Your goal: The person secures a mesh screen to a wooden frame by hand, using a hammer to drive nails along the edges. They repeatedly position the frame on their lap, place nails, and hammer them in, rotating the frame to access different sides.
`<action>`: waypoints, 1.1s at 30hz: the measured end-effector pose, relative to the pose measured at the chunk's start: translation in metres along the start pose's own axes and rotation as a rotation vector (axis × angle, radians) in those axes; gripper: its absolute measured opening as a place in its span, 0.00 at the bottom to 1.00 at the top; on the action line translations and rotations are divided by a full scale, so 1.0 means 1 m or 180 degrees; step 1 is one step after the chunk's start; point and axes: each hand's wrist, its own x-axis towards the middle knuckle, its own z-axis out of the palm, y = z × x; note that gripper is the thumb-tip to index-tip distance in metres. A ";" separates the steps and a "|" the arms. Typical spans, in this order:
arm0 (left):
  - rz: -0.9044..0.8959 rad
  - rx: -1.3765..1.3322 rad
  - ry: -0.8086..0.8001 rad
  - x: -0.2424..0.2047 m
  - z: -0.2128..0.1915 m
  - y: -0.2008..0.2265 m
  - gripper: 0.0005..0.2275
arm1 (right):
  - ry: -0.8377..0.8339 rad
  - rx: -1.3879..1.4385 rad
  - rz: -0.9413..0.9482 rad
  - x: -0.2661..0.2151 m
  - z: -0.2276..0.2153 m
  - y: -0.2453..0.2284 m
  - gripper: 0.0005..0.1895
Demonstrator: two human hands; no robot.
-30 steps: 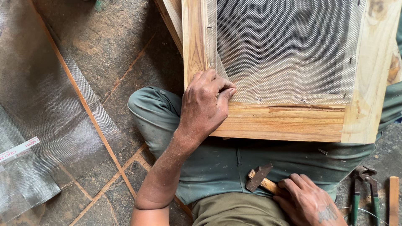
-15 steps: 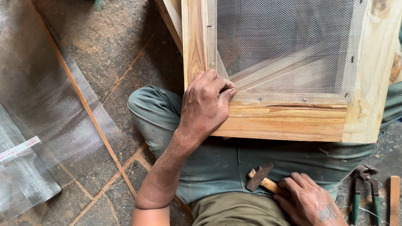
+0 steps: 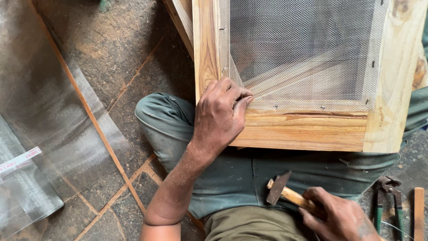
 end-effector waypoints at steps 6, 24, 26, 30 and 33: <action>-0.0431 -0.0194 0.0102 -0.003 0.001 0.007 0.03 | 0.1118 0.0253 -0.0598 0.003 -0.072 -0.056 0.20; -0.0633 -0.0142 0.0397 -0.004 0.002 0.019 0.05 | 0.1667 -0.0257 -0.1613 0.120 -0.170 -0.172 0.18; -0.0704 -0.0111 0.0398 -0.004 0.004 0.018 0.04 | 0.1403 -0.0317 -0.1707 0.126 -0.172 -0.171 0.17; -0.0779 -0.0194 0.0397 -0.004 0.006 0.018 0.05 | 0.1384 -0.0344 -0.1318 0.133 -0.179 -0.171 0.15; -0.0790 -0.0122 0.0409 -0.004 0.006 0.018 0.05 | 0.1283 -0.0340 -0.1472 0.136 -0.182 -0.172 0.15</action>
